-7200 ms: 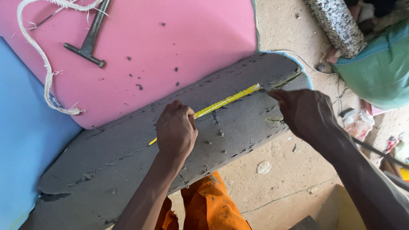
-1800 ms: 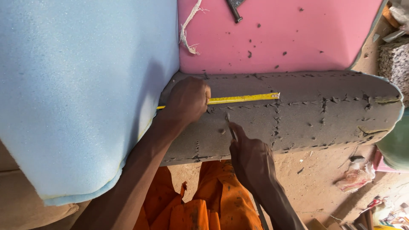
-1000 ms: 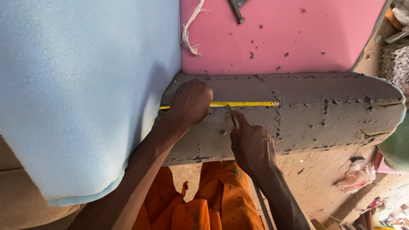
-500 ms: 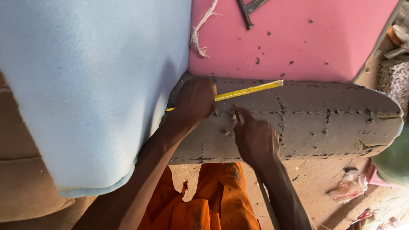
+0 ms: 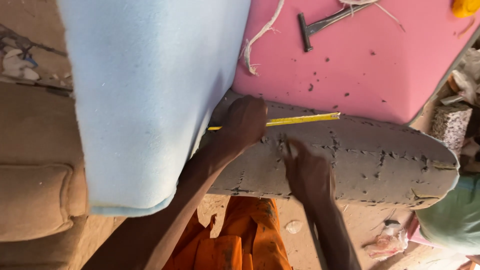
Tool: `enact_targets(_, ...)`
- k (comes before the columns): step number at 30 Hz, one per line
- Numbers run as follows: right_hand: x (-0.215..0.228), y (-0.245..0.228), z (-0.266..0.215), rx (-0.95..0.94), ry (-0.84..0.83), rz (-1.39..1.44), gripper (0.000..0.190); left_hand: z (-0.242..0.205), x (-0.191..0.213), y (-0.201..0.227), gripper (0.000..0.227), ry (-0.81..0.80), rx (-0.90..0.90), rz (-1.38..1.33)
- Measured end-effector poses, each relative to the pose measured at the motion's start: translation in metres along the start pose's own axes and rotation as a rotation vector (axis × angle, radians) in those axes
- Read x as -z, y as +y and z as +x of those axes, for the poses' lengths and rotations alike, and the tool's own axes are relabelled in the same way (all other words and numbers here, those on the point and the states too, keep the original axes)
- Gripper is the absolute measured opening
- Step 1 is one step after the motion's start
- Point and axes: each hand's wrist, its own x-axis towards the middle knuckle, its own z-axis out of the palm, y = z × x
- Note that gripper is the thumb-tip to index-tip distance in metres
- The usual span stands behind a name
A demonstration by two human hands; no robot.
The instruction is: The person measures a large piece of grey foam using a yellow tape measure and marks it with a knife. They then use a long metal tool to cut through the foam along the marked lines.
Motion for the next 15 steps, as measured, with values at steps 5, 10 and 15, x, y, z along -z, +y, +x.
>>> enact_targets(5, 0.003, -0.007, 0.010, 0.006, 0.000, 0.035, 0.065, 0.005, -0.003, 0.001, 0.017, -0.017, 0.040, -0.002)
enact_targets(10, -0.015, 0.018, -0.063, -0.088, -0.074, -0.109, 0.047, 0.009, -0.011, 0.001, 0.018, 0.062, 0.044, -0.057)
enact_targets(15, 0.001, 0.010, -0.026, -0.034, -0.051, -0.044, 0.057, 0.012, -0.011, 0.001, 0.018, 0.008, 0.058, -0.101)
